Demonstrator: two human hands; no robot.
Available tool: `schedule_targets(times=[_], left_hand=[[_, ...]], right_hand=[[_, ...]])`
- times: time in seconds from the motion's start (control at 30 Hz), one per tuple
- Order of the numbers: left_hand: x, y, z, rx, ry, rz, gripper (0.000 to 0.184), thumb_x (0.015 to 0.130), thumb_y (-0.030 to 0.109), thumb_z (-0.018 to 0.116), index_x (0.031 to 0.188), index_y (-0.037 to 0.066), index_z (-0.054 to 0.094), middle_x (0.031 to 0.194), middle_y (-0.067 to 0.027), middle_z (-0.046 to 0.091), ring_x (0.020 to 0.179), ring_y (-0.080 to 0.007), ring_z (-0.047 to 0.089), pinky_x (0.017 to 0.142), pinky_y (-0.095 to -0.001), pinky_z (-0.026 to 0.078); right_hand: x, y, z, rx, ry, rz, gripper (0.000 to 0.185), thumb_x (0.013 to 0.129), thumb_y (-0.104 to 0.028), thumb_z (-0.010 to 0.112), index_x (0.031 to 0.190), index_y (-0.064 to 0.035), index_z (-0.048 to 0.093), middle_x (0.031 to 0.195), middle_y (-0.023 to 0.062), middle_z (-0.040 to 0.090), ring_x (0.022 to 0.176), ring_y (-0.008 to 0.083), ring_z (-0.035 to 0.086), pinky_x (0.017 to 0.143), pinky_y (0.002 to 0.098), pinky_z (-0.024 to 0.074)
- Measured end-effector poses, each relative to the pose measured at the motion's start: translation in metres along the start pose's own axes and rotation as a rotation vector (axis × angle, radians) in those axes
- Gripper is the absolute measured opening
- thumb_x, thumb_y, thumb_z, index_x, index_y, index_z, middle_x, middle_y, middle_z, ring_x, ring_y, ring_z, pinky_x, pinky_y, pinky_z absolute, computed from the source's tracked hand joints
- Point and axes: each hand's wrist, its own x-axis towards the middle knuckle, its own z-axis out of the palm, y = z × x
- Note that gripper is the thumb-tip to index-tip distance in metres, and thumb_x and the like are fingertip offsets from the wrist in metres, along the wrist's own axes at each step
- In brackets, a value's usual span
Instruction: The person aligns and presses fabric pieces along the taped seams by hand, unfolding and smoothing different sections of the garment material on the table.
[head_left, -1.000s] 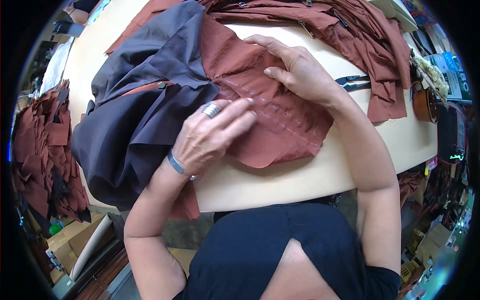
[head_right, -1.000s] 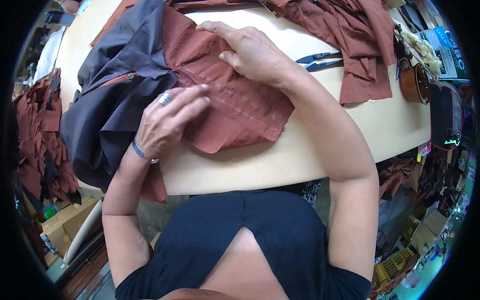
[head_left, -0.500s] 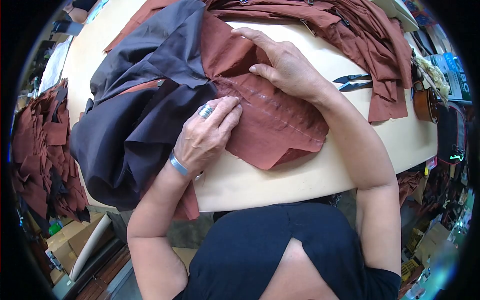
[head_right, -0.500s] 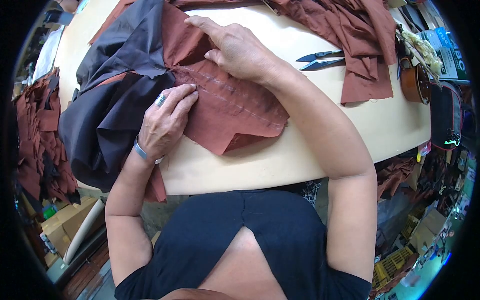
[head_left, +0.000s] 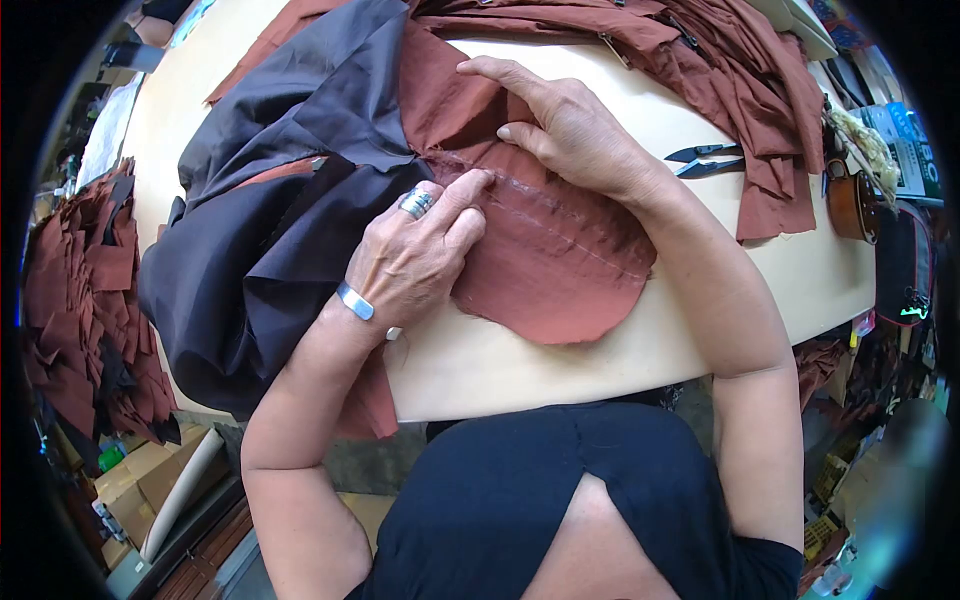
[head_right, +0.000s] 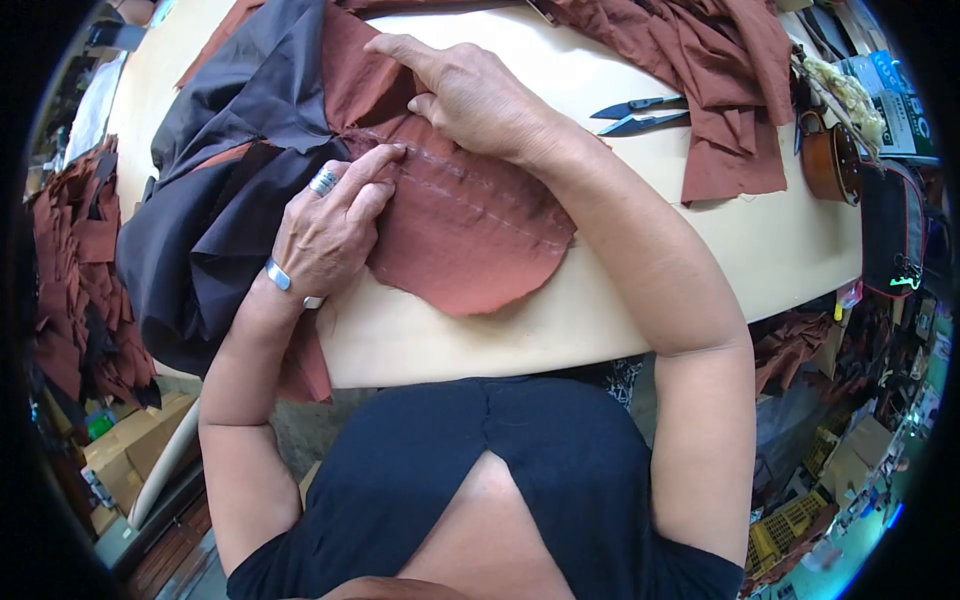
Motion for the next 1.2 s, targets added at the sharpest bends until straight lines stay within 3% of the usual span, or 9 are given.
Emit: schedule_targets(times=[0.1, 0.37, 0.43, 0.57, 0.7, 0.77, 0.97, 1.07, 1.2], left_hand=[[-0.002, -0.003, 0.003, 0.007, -0.015, -0.002, 0.024, 0.067, 0.0, 0.055, 0.09, 0.005, 0.056, 0.121, -0.0078, 0.055, 0.09, -0.023, 0.059, 0.072, -0.0302, 0.051], [-0.002, -0.003, 0.0, 0.139, -0.001, 0.229, 0.018, 0.075, 0.013, 0.054, 0.092, 0.015, 0.055, 0.128, -0.0019, 0.054, 0.093, -0.0223, 0.059, 0.078, -0.0295, 0.052], [0.0, -0.003, -0.002, 0.167, -0.003, 0.274, 0.018, 0.075, 0.013, 0.054, 0.092, 0.016, 0.055, 0.128, -0.0015, 0.054, 0.092, -0.0225, 0.059, 0.076, -0.03, 0.053], [-0.005, -0.002, 0.006, 0.048, 0.052, 0.101, 0.019, 0.074, 0.011, 0.055, 0.093, 0.012, 0.056, 0.127, -0.0042, 0.054, 0.091, -0.0228, 0.06, 0.073, -0.03, 0.053], [-0.008, 0.002, 0.009, -0.098, 0.183, -0.098, 0.034, 0.064, -0.003, 0.06, 0.097, 0.003, 0.059, 0.112, -0.0128, 0.059, 0.091, -0.0274, 0.061, 0.075, -0.0339, 0.053], [-0.007, -0.001, 0.009, -0.125, 0.198, -0.061, 0.04, 0.061, -0.006, 0.061, 0.1, 0.0, 0.06, 0.106, -0.0142, 0.059, 0.093, -0.0292, 0.061, 0.077, -0.0356, 0.053], [-0.009, -0.002, 0.005, -0.094, 0.136, -0.011, 0.041, 0.062, -0.005, 0.06, 0.103, 0.0, 0.061, 0.105, -0.0134, 0.058, 0.091, -0.0294, 0.06, 0.077, -0.0364, 0.052], [-0.011, -0.004, 0.005, -0.02, 0.084, 0.008, 0.034, 0.07, 0.007, 0.058, 0.103, 0.001, 0.059, 0.108, -0.011, 0.055, 0.093, -0.0252, 0.059, 0.077, -0.0329, 0.051], [-0.006, -0.004, 0.0, 0.037, 0.051, 0.03, 0.026, 0.072, 0.008, 0.055, 0.098, 0.003, 0.058, 0.116, -0.0107, 0.053, 0.089, -0.023, 0.059, 0.076, -0.0313, 0.051]], right_hand=[[0.0, 0.003, 0.0, -0.008, 0.009, -0.02, 0.062, 0.074, 0.001, 0.064, 0.131, -0.0141, 0.044, 0.063, 0.014, 0.051, 0.057, 0.0266, 0.054, 0.061, 0.0386, 0.0435], [0.001, 0.003, 0.0, -0.021, -0.006, -0.013, 0.062, 0.074, 0.0, 0.064, 0.131, -0.0144, 0.045, 0.061, 0.0143, 0.05, 0.056, 0.026, 0.053, 0.061, 0.0373, 0.0435], [0.002, 0.0, -0.002, -0.019, -0.022, -0.013, 0.054, 0.074, 0.0, 0.063, 0.124, -0.0121, 0.047, 0.067, 0.0153, 0.058, 0.065, 0.0312, 0.059, 0.062, 0.0401, 0.0472], [0.001, 0.001, -0.002, -0.011, -0.026, -0.011, 0.05, 0.074, 0.0, 0.062, 0.121, -0.0108, 0.048, 0.071, 0.0157, 0.062, 0.071, 0.0339, 0.062, 0.064, 0.0415, 0.049], [0.001, 0.003, -0.001, -0.029, -0.005, -0.023, 0.055, 0.074, 0.0, 0.062, 0.125, -0.0121, 0.046, 0.071, 0.0158, 0.059, 0.068, 0.0312, 0.06, 0.064, 0.0399, 0.048], [0.001, 0.002, -0.001, -0.009, -0.016, 0.007, 0.062, 0.074, 0.001, 0.063, 0.131, -0.0145, 0.045, 0.068, 0.0146, 0.054, 0.061, 0.0256, 0.055, 0.064, 0.0369, 0.0456], [0.004, 0.0, 0.009, -0.047, 0.035, 0.005, 0.065, 0.074, 0.003, 0.063, 0.133, -0.0156, 0.042, 0.074, 0.0152, 0.058, 0.065, 0.0269, 0.059, 0.064, 0.0377, 0.048], [0.003, 0.003, 0.012, -0.043, 0.079, -0.03, 0.066, 0.074, 0.004, 0.062, 0.133, -0.0157, 0.041, 0.075, 0.0152, 0.059, 0.065, 0.0272, 0.06, 0.064, 0.0372, 0.0487], [0.003, 0.003, 0.013, -0.066, 0.1, -0.058, 0.065, 0.074, 0.005, 0.062, 0.132, -0.0156, 0.042, 0.076, 0.0149, 0.059, 0.065, 0.0271, 0.06, 0.063, 0.0369, 0.0489]])
